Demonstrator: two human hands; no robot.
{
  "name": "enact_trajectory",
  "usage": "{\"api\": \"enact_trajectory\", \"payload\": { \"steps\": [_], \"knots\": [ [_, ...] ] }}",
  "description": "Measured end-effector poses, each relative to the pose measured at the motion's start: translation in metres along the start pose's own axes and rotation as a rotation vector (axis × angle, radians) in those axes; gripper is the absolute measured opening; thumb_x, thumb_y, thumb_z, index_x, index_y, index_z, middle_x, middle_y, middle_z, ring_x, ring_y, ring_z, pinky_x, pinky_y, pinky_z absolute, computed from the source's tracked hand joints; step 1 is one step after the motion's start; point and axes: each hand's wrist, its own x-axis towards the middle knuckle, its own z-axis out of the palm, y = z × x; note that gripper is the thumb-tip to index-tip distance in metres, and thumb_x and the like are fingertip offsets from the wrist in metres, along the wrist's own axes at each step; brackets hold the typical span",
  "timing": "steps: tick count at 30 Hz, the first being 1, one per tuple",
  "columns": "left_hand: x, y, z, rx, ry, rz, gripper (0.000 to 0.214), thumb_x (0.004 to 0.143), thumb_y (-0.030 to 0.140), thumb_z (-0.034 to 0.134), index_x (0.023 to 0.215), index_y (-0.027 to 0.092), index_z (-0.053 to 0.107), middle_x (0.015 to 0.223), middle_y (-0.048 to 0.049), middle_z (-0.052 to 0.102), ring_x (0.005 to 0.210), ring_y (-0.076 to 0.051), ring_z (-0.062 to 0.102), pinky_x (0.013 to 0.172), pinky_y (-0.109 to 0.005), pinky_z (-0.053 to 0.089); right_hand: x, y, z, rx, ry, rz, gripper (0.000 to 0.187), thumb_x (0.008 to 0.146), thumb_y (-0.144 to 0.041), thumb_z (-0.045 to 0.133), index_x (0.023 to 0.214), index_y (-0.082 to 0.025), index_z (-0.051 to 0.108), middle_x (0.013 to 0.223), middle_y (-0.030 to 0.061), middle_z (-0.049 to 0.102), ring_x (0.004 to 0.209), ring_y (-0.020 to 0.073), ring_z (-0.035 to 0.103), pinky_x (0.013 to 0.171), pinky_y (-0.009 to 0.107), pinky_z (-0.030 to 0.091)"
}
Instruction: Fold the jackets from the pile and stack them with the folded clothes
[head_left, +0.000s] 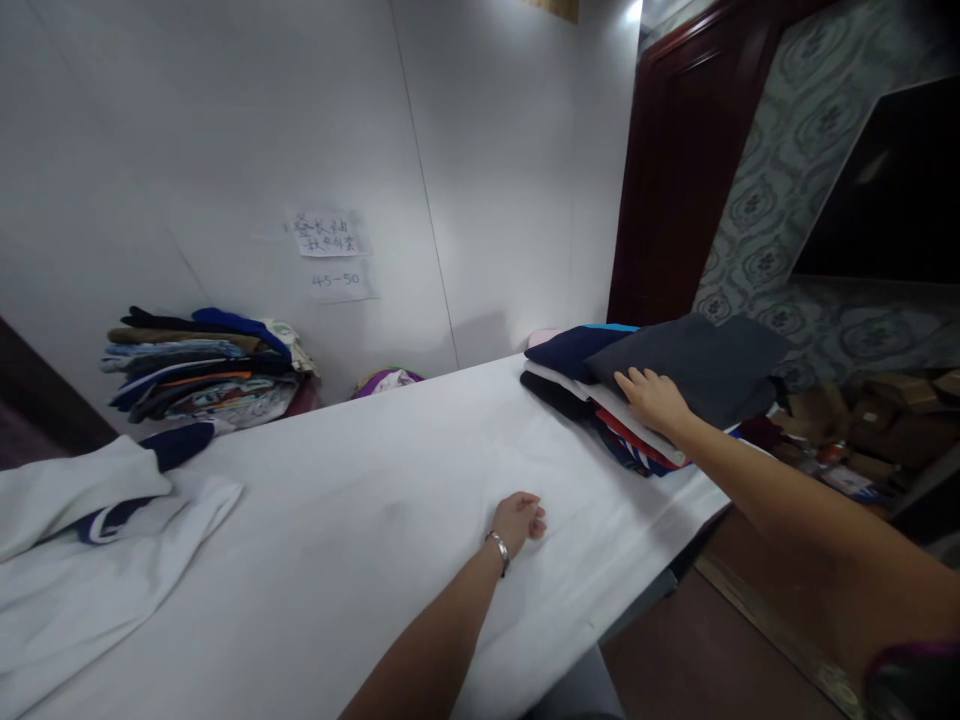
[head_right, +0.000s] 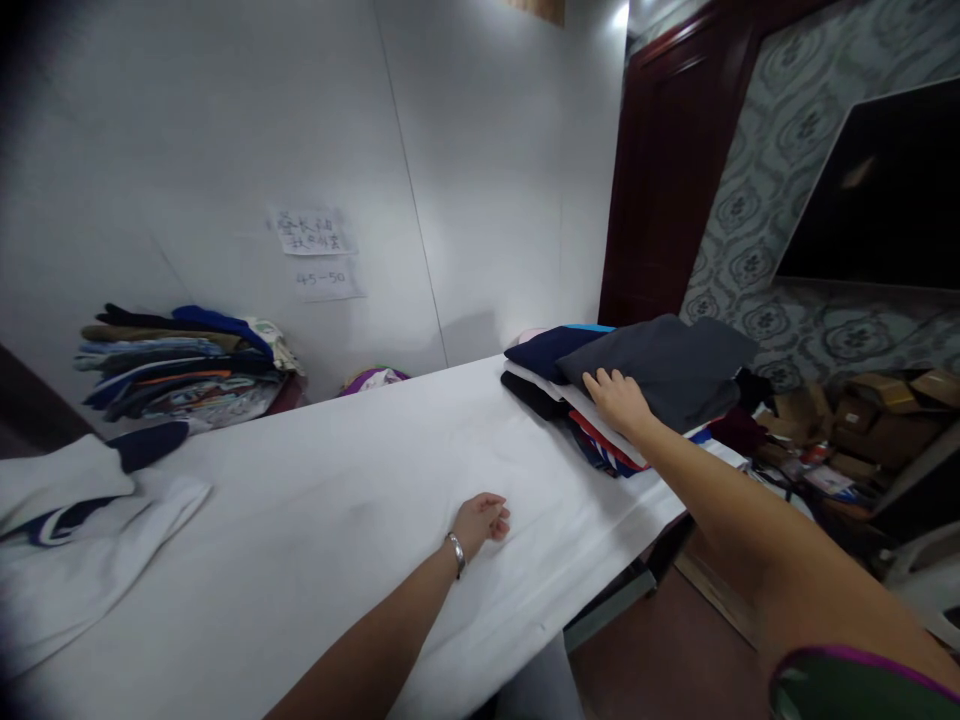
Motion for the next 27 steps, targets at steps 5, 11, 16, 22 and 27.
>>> {"api": "enact_trajectory", "payload": {
  "steps": [5, 11, 16, 22, 27],
  "knots": [
    [-0.004, 0.001, -0.001, 0.004, 0.007, 0.008, 0.019, 0.074, 0.025, 0.07, 0.081, 0.014, 0.055, 0.064, 0.0014, 0.062, 0.043, -0.009, 0.057, 0.044, -0.021, 0.045, 0.018, 0.026, -0.014, 0.23, -0.139, 0.048, 0.061, 0.088, -0.05, 0.045, 0.141, -0.019, 0.039, 0.14, 0.0148, 0.046, 0.121, 0.0323, 0.044, 0.094, 0.043, 0.039],
    [-0.004, 0.001, 0.0, 0.001, 0.002, 0.018, 0.018, 0.075, 0.024, 0.068, 0.081, 0.014, 0.055, 0.064, 0.0015, 0.062, 0.044, -0.009, 0.057, 0.043, -0.021, 0.044, 0.033, 0.103, -0.029, 0.26, 0.163, 0.381, 0.06, 0.093, -0.054, 0.03, 0.137, -0.015, 0.044, 0.146, 0.0185, 0.036, 0.135, 0.0348, 0.026, 0.104, 0.053, 0.025],
    [-0.004, 0.0, 0.002, 0.014, 0.014, 0.022, 0.02, 0.075, 0.028, 0.069, 0.082, 0.014, 0.056, 0.065, 0.0014, 0.062, 0.044, -0.008, 0.057, 0.043, -0.02, 0.044, 0.039, 0.119, 0.007, 0.375, -0.141, 0.574, 0.067, 0.09, -0.063, 0.028, 0.141, -0.021, 0.041, 0.146, 0.0194, 0.035, 0.133, 0.0409, 0.027, 0.097, 0.063, 0.026],
    [-0.009, 0.003, 0.003, 0.009, 0.002, 0.031, 0.016, 0.078, 0.024, 0.066, 0.082, 0.014, 0.055, 0.064, 0.0016, 0.061, 0.044, -0.008, 0.057, 0.043, -0.02, 0.044, 0.041, 0.103, 0.045, 0.43, -0.364, 0.544, 0.069, 0.087, -0.067, 0.024, 0.143, -0.029, 0.038, 0.15, 0.0148, 0.033, 0.132, 0.041, 0.032, 0.097, 0.065, 0.027],
    [-0.016, 0.003, 0.006, 0.066, 0.013, 0.025, 0.003, 0.08, 0.012, 0.058, 0.082, 0.013, 0.056, 0.063, 0.0028, 0.059, 0.044, -0.006, 0.054, 0.046, -0.019, 0.044, 0.038, 0.107, 0.033, 0.471, -0.305, 0.565, 0.071, 0.086, -0.066, 0.03, 0.141, -0.023, 0.043, 0.147, 0.0223, 0.035, 0.131, 0.0414, 0.032, 0.092, 0.062, 0.028]
  ]
}}
